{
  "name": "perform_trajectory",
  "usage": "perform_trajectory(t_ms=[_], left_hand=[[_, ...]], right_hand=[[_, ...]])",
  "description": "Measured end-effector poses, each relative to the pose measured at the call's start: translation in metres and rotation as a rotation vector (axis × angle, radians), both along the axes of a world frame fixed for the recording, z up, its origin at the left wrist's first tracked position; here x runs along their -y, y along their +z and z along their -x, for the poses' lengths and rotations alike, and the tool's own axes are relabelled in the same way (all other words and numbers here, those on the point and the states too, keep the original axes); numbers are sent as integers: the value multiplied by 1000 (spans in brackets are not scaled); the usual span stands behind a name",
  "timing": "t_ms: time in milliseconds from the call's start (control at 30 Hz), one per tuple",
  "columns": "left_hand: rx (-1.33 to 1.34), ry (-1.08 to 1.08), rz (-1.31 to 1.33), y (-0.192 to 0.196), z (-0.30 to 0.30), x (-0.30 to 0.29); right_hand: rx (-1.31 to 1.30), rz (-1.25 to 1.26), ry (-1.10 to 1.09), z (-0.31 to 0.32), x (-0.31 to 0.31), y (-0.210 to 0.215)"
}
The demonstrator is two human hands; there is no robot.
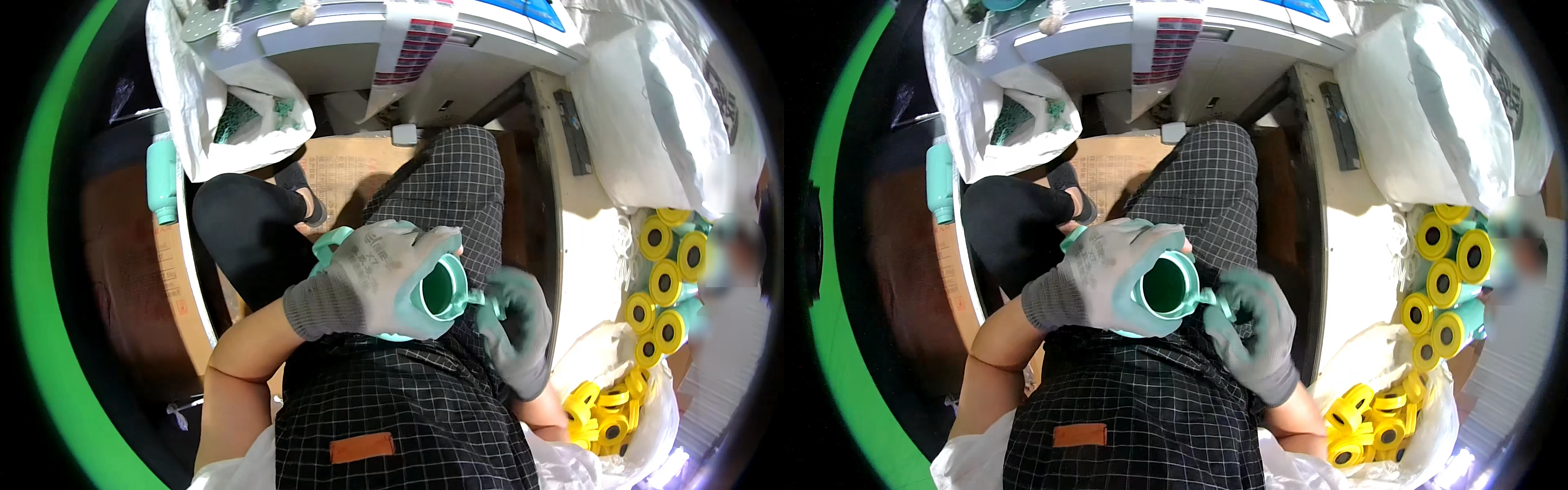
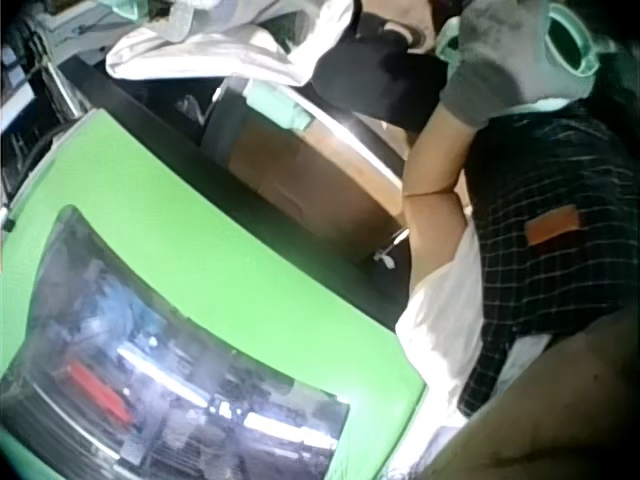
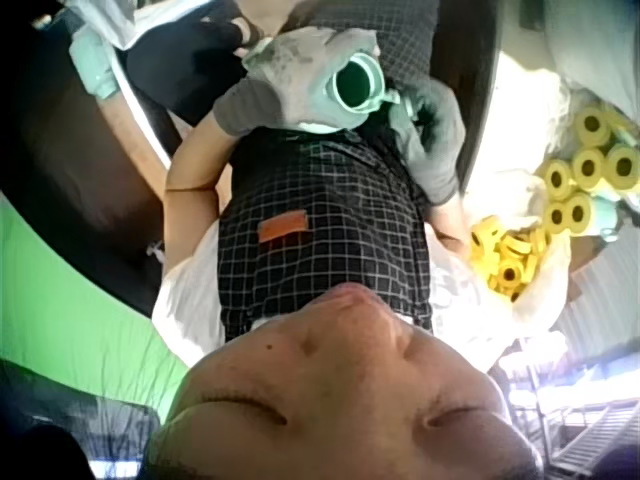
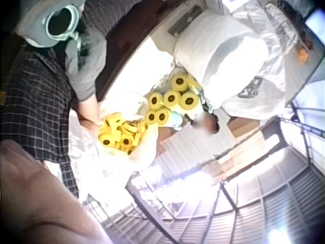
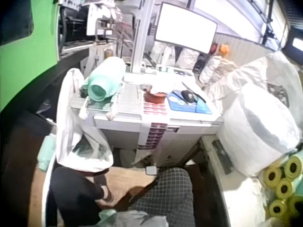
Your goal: The person sits on the floor and assembles teal-colored kettles by hand. They pick up a kettle body, insert a small internal component, and then screw a yellow lid onto the top. The completed units are placed on a nearby table.
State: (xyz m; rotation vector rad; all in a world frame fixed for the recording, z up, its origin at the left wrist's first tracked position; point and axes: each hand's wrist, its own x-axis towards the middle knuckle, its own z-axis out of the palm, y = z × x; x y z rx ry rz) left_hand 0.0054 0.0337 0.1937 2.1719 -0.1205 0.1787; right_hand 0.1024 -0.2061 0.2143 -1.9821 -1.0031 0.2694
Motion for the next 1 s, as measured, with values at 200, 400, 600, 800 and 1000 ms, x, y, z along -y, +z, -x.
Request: perform_trajectory(t_ms=[200,400,600,800,1000], left_hand=[[5,-36,-302,10,-4,40],[-65,-72,-385,16,-7,55],[-39,-15,-323,7,-18,51],[-107,-93,-370,9,-22,56],[-339,-58,-203,20,-13,20]], right_hand=[[-394,521,198,-28,-1,21],[314,532,329,-35,-3,22],[523,582,406,-33,2,31],[192,1067,533,-38,-4,38],[-542,463,963,-69,35,51]])
